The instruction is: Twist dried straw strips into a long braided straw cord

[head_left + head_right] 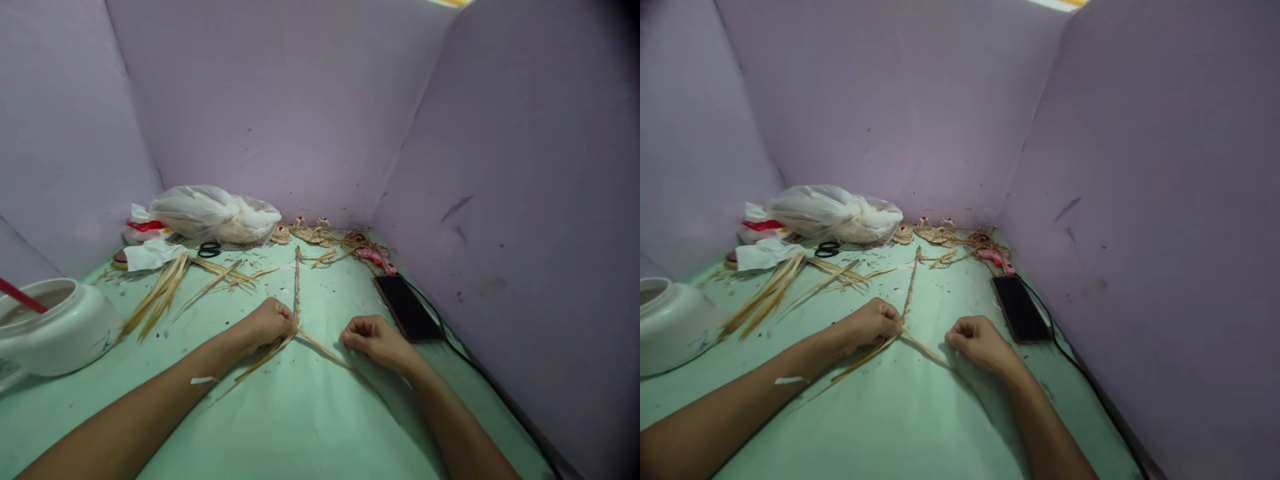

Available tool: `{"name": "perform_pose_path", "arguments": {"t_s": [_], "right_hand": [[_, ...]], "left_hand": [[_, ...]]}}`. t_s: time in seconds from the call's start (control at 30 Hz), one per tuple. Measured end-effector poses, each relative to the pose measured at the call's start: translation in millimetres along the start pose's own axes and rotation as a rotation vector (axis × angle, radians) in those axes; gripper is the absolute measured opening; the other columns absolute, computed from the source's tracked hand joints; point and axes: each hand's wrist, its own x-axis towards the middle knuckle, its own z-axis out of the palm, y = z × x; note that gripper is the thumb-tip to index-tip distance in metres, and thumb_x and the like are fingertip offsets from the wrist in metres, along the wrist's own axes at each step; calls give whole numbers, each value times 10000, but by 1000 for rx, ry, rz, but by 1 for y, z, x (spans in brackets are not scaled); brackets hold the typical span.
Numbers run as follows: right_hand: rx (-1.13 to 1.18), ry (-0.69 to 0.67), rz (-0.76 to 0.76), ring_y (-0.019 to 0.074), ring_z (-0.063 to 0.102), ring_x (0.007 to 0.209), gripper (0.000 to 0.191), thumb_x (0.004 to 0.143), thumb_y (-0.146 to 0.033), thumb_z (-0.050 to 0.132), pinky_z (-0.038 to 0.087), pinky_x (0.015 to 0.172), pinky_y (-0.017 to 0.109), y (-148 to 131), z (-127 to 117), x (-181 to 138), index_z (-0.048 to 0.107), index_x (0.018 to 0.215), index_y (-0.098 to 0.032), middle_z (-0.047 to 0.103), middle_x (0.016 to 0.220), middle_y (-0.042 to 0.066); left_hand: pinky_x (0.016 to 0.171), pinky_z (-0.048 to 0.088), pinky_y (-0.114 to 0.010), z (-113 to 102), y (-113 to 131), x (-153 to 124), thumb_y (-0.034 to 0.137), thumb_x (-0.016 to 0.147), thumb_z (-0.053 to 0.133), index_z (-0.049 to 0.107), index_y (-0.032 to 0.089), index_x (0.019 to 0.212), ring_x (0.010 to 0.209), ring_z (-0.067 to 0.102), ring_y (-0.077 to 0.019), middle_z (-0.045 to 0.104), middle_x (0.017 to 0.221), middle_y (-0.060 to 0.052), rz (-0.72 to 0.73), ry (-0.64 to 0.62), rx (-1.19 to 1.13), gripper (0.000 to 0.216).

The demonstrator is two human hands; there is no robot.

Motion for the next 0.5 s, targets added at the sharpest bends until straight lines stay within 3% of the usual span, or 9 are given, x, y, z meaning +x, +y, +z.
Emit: {"name": "perform_pose_path", "arguments": {"t_s": [0.13,0.27,0.5], "right_hand": [[-78,-162,-28,64,421,491,193,566,-255,670,313,468,183,6,-2,-13,602,677,-113,532,553,-14],[-262,-149,-53,71,418,490,130,614,-232,604,291,451,179,0,-1,-20,636,648,-111,534,531,-11],[-234,-238,-93,63,392,476,86,609,-202,583,275,441,172,0,-2,-22,618,615,-123,506,514,-31]], "left_hand": [[364,112,-200,1,5,-3,204,505,527,510,130,484,325,221,-38,321,335,63,-21,10,-15,79],[362,118,-199,1,6,-4,187,505,516,499,134,476,322,224,-38,322,335,61,-29,-3,-21,63],[366,113,-207,2,-2,0,189,519,511,495,136,477,346,213,-42,317,358,59,8,12,74,70]]}}
